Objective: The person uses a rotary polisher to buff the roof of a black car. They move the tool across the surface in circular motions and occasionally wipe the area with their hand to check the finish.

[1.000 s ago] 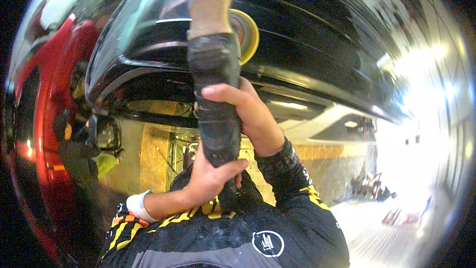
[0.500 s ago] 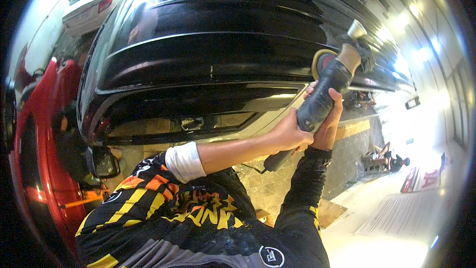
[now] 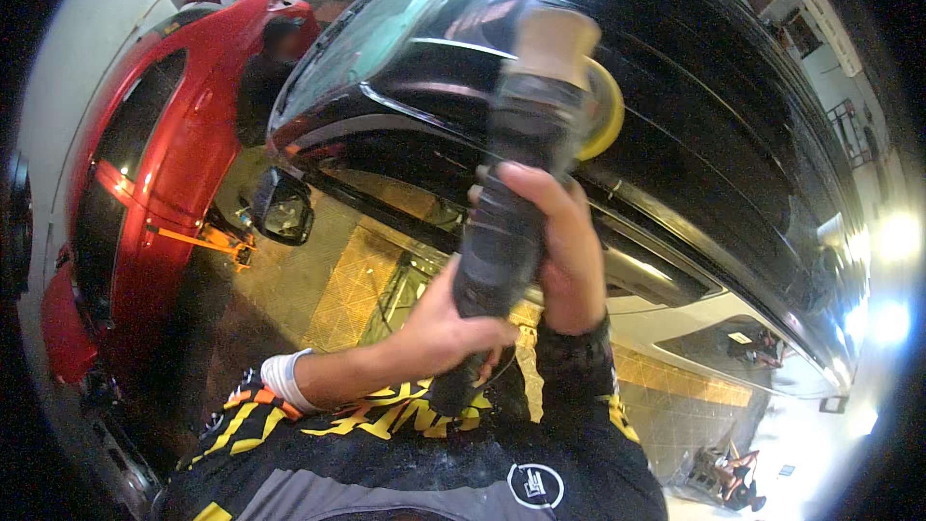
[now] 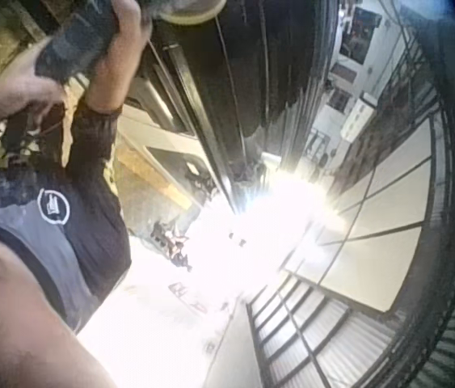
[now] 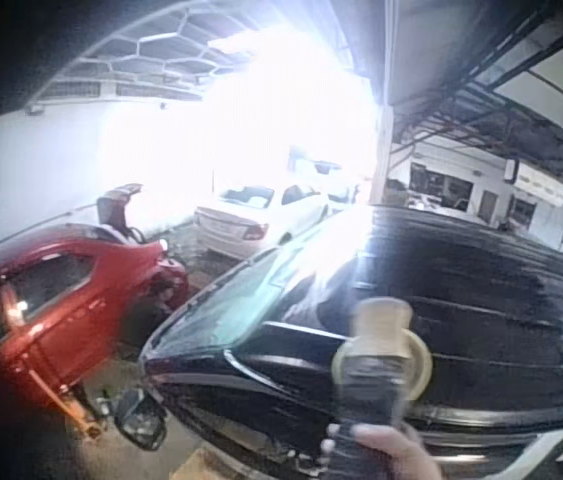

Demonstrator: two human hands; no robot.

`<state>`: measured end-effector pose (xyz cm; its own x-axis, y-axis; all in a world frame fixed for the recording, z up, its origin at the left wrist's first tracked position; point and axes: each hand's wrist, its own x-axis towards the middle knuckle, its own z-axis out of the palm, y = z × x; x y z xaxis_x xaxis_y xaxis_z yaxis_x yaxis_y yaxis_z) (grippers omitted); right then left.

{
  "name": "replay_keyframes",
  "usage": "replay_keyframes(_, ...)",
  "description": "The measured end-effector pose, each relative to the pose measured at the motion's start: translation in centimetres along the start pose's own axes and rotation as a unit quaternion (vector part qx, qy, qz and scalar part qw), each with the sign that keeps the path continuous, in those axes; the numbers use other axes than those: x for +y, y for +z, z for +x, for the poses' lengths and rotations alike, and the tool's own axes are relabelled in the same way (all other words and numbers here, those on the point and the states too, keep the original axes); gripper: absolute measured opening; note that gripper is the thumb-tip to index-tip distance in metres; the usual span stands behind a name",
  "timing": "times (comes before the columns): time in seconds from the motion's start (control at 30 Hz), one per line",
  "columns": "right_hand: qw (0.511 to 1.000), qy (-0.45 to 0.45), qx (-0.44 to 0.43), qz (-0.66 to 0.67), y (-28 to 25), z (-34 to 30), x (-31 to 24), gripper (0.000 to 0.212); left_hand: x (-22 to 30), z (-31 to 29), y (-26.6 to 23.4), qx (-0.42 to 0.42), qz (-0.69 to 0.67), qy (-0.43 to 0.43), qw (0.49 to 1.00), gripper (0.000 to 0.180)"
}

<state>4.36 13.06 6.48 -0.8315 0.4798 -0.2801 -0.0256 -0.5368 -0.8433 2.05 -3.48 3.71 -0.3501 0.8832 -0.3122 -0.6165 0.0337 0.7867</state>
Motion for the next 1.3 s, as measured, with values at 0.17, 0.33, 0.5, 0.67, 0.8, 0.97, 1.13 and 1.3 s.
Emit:
replay_keyframes(0.17, 0.991, 0.05, -0.124, -0.01, 6.4, 8.6, 2.3, 0.036, 5.4, -0.8, -4.5, 0.099, -0.003, 0.022, 0.995, 0.023)
replay_keyframes(0.33, 0.977, 0.098, -0.182, 0.059, 10.0, 11.5, 2.4, 0.035, 8.6, -0.5, -6.2, 0.143, 0.01, 0.012, 0.99, 0.027)
replay_keyframes(0.5, 0.989, 0.042, -0.128, 0.056, 3.5, 8.6, -0.4, 0.036, 6.5, 0.8, 0.9, 0.117, 0.064, 0.001, 0.991, 0.03)
replay_keyframes(0.67, 0.996, -0.002, -0.031, 0.087, -6.5, -1.1, -4.6, 0.041, 1.0, 2.7, 8.2, -0.056, 0.064, -0.016, 0.996, 0.027)
replay_keyframes(0.8, 0.958, -0.197, 0.187, 0.098, -11.4, -11.1, -8.5, 0.048, -2.1, 6.6, 15.5, -0.228, 0.053, -0.082, 0.969, 0.037)
replay_keyframes(0.97, 0.947, -0.213, 0.211, 0.114, -25.8, -17.1, -12.9, 0.054, -6.1, 11.9, 26.5, -0.309, 0.107, -0.186, 0.927, 0.051)
replay_keyframes(1.13, 0.945, -0.249, 0.203, 0.065, -28.4, -16.3, -13.4, 0.053, -7.4, 14.6, 27.7, -0.303, 0.155, -0.173, 0.924, 0.056)
replay_keyframes(1.3, 0.952, -0.205, 0.191, 0.123, -22.6, -11.9, -9.9, 0.054, -5.1, 11.8, 19.6, -0.284, 0.121, -0.129, 0.942, 0.063)
